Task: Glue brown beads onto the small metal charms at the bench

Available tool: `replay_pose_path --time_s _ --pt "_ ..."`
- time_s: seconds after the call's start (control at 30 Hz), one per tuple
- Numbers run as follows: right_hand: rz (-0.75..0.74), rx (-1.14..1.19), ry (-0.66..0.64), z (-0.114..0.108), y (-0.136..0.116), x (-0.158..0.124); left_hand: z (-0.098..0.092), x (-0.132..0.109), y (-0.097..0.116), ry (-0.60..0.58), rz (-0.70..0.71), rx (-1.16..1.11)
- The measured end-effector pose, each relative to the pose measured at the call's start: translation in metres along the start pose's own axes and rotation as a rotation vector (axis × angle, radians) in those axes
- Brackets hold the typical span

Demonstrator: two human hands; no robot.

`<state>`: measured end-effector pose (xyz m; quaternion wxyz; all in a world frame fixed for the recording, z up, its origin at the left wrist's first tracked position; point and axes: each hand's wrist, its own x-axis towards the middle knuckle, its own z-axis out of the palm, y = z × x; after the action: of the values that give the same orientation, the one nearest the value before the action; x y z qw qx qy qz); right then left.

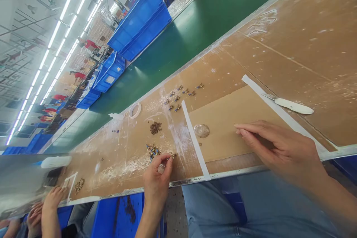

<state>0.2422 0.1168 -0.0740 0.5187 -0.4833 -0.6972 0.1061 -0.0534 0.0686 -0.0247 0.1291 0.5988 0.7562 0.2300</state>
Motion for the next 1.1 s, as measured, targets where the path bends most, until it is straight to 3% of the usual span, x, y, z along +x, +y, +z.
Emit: replay_pose_path --time_s 0.23,0.87,1.1 --pt "0.001 0.001 -0.011 0.001 0.001 0.0 -0.002 0.004 -0.001 -0.017 0.088 0.024" --pt "0.054 0.016 -0.004 0.001 0.0 -0.001 -0.002 0.007 0.005 -0.05 0.124 0.107" --pt "0.054 0.01 -0.005 0.001 0.001 -0.002 -0.003 0.013 0.013 -0.089 0.255 0.184"
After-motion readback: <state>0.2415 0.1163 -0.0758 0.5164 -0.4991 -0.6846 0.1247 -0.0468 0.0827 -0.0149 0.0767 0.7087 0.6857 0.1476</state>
